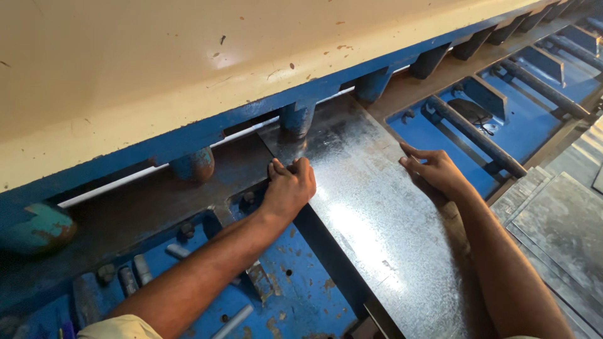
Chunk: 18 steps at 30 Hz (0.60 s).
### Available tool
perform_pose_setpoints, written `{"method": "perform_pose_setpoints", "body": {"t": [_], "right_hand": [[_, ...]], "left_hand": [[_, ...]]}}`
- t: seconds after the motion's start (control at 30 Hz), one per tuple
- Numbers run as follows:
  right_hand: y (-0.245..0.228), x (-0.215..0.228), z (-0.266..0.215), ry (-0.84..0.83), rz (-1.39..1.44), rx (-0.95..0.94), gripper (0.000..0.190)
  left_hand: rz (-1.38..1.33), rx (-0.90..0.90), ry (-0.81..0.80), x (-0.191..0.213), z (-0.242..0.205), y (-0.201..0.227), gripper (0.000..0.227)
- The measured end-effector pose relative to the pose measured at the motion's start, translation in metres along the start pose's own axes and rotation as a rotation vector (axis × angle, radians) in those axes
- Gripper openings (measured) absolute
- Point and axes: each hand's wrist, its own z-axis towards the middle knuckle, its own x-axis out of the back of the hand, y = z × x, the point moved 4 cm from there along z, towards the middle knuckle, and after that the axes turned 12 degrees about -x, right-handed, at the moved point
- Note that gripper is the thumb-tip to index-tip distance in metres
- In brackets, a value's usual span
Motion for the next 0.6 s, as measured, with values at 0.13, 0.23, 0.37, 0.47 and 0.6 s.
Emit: {"method": "perform_pose_setpoints", "body": {"t": [0.13,0.23,0.37,0.47,0.6], "right_hand": [[0.002,0.0006,0.0009,0.006,-0.048,-0.045,0.062],[0.0065,-0.0023,0.0054,-0.006,-0.06,-0.062,0.063],[0.0075,-0.0021,0.0073,0.004,-0.073,-0.003,0.062],[0.0071,-0.0008,0.0084,0.006,-0.092,-0.017,0.063],[0.0065,-0.0013,0.0071,0.003,-0.043,-0.006,0.062]], "left_hand": [[0.005,-0.017,-0.009,-0.002,-0.0005,0.001,0.009],[-0.001,-0.023,-0.03,-0.0031,-0.0002,0.0016,0.009],[-0.042,0.016,0.036,0.0023,0.0002,-0.0006,0.01],[0.01,0.011,0.069,0.0034,-0.001,-0.0012,0.013],[-0.011,0.016,0.034,-0.0003,-0.0009,0.0011,0.011]]}}
